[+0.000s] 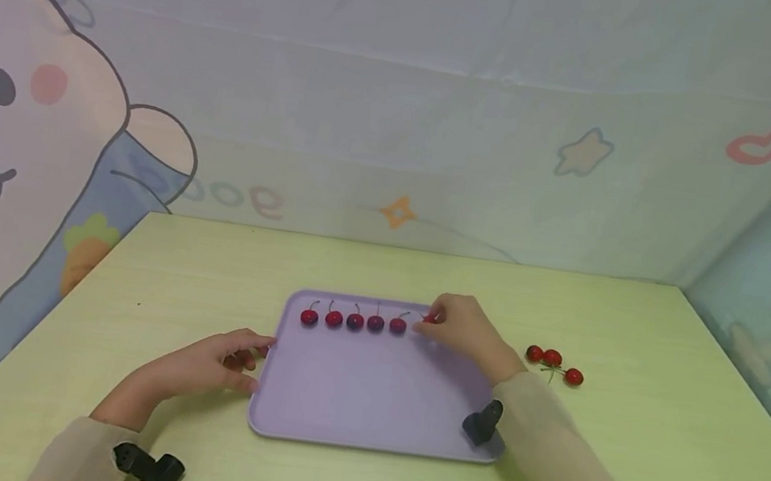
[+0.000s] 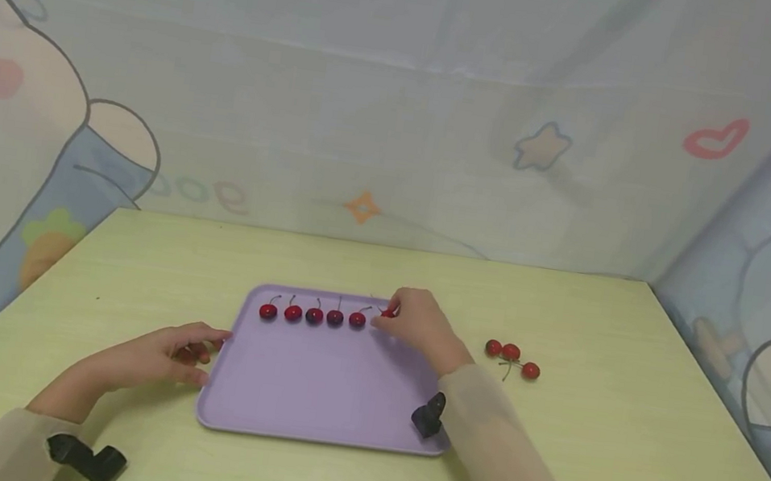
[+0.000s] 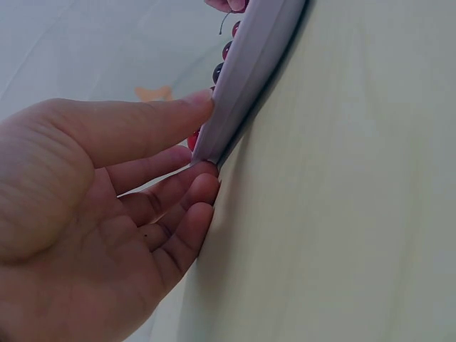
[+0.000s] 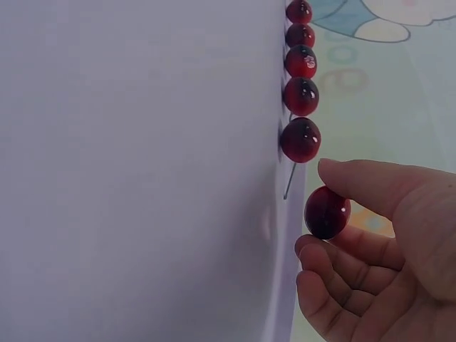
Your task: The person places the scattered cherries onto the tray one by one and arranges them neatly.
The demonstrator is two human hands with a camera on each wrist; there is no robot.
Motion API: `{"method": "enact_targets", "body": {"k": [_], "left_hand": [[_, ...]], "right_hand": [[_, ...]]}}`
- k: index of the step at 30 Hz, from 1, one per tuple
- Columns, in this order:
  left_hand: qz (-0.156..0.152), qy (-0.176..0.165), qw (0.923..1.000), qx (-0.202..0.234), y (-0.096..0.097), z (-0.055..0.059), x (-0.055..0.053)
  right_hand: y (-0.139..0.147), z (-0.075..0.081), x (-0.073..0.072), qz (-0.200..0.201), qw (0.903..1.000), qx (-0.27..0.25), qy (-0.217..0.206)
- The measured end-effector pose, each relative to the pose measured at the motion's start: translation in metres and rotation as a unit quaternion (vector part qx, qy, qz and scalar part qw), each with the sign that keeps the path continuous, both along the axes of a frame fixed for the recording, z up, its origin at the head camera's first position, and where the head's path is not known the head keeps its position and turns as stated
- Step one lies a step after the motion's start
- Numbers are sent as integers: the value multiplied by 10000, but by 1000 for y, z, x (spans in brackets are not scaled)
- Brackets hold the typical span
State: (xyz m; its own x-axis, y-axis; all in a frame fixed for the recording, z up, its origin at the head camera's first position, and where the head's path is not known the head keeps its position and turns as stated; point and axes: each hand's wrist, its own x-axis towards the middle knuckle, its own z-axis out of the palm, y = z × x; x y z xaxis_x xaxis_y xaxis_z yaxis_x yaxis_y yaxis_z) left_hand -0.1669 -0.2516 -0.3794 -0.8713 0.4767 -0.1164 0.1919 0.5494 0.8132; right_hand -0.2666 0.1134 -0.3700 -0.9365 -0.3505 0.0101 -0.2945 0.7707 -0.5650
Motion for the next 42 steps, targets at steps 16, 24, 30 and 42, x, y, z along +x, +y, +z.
{"method": "enact_targets", "body": {"k": [16, 24, 30, 42], "left_hand": [[-17, 97, 9999, -55, -2, -3, -2], [-5, 35, 10000, -24, -1, -1, 0], [5, 54, 10000, -65, 0, 1, 0], [-13, 49, 9999, -109, -2, -2, -2]], "right_hand": [[-6, -6, -6, -126, 9994, 314, -12], [-8, -6, -5, -158, 9989, 425, -84], [-8, -3, -2, -179, 9988, 429, -130], [-4, -1, 0, -133, 9986, 434, -286]]}}
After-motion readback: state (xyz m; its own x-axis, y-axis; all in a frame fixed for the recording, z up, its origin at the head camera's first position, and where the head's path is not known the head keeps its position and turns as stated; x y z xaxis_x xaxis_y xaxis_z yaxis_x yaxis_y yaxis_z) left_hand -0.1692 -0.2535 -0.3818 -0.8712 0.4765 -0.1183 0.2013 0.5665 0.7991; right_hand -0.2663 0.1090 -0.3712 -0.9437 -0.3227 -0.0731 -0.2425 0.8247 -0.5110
